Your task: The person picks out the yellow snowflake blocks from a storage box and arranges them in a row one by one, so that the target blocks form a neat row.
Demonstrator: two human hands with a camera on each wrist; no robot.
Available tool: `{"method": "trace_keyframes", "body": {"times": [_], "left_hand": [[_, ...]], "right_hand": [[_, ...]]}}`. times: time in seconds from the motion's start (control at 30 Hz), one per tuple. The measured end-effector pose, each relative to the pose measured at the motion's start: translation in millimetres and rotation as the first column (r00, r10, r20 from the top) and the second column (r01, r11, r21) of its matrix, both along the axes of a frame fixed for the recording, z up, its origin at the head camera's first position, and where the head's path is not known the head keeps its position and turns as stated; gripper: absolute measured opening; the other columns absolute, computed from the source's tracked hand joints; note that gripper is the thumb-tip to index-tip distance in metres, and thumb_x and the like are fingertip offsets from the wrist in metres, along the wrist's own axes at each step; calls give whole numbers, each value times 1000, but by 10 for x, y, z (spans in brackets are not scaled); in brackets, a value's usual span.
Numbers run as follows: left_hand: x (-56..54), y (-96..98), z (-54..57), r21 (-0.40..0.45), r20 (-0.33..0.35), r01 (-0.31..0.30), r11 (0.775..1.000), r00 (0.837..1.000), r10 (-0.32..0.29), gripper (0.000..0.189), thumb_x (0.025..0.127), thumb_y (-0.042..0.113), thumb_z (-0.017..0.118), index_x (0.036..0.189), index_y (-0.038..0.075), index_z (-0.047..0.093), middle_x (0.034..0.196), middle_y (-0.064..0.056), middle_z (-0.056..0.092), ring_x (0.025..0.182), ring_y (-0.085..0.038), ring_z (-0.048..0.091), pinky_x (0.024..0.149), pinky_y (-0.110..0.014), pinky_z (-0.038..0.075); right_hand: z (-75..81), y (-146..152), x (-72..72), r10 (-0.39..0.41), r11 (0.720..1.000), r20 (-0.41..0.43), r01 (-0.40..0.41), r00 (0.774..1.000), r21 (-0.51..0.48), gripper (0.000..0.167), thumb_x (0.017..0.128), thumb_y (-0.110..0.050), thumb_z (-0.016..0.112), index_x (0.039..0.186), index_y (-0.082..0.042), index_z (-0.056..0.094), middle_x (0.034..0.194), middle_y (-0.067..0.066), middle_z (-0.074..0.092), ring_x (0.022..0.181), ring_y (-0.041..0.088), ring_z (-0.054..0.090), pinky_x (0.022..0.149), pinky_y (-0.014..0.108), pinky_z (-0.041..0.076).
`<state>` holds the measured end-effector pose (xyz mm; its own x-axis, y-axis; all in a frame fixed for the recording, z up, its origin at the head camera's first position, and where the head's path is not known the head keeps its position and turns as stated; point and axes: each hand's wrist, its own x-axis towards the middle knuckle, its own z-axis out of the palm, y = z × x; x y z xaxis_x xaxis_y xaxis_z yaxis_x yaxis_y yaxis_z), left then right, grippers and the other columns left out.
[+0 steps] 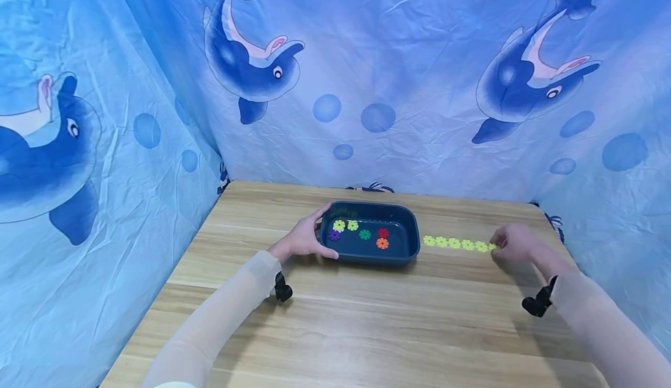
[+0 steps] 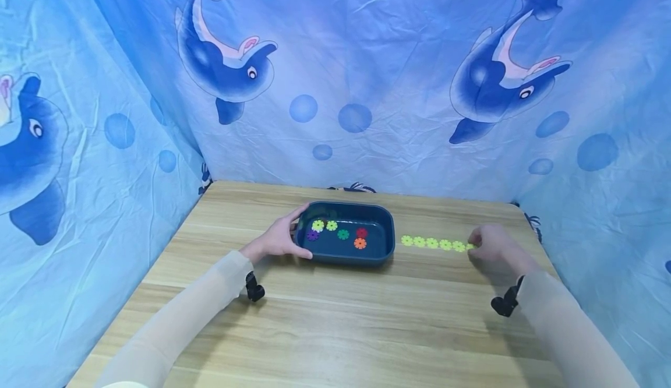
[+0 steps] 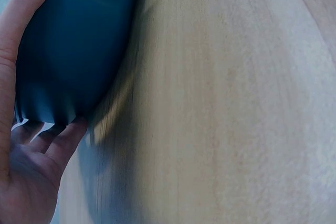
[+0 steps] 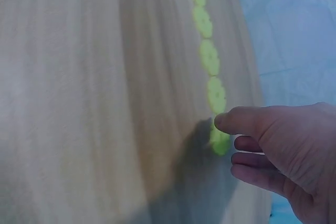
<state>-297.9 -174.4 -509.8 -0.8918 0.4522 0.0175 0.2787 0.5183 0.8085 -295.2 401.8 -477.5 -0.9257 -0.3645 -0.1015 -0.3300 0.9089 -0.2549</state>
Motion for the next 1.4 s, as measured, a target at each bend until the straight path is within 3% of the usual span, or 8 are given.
{"method": "trace_keyframes", "body": {"times": [0.33, 0.73, 1.03, 1.17, 1.4], "left_hand": [[6, 7, 6, 8, 4, 2, 1000, 1000, -2, 138, 69, 36, 102, 173, 24, 12, 179, -10, 17, 158, -40, 37, 126, -53, 40], [10, 10, 19, 4, -3, 2, 1000, 1000, -2, 139, 69, 35, 103, 173, 15, 12, 179, -13, 18, 157, -42, 38, 126, -53, 39], [-2, 30, 42, -21, -10, -1, 1000, 1000, 1, 140, 68, 36, 103, 173, 18, 12, 179, -12, 19, 157, -41, 38, 126, -53, 39], [-3, 36, 63, -9, -6, -7, 1000, 1000, 7, 140, 68, 35, 103, 173, 19, 12, 178, -12, 20, 158, -40, 38, 127, -53, 39], [23, 24, 71, -21, 8, 4, 1000, 1000, -4, 141, 69, 37, 102, 173, 18, 10, 178, -13, 20, 157, -40, 39, 126, -52, 39]], "right_hand": [[322, -268, -178, -8, 999, 40, 9, 999, -31, 37, 100, -21, 72, 124, 9, 72, 115, 27, 74, 102, 44, 72, 82, 55, 63], [648, -963, -386, 122, 992, -35, -123, 992, -22, 27, 99, -15, 70, 118, 3, 76, 110, 19, 78, 98, 34, 75, 87, 52, 64], [686, -1490, -505, 183, 980, -105, -190, 977, -55, 32, 99, -16, 70, 125, 1, 74, 111, 19, 78, 100, 34, 76, 89, 50, 64], [700, -1727, -554, 235, 968, -144, -245, 961, -56, 32, 98, -15, 70, 125, 2, 74, 110, 19, 79, 98, 32, 76, 88, 50, 64], [700, -2107, -552, 296, 947, -140, -309, 945, -84, 30, 99, -13, 70, 124, 1, 75, 109, 17, 80, 96, 29, 78, 85, 47, 65]]}}
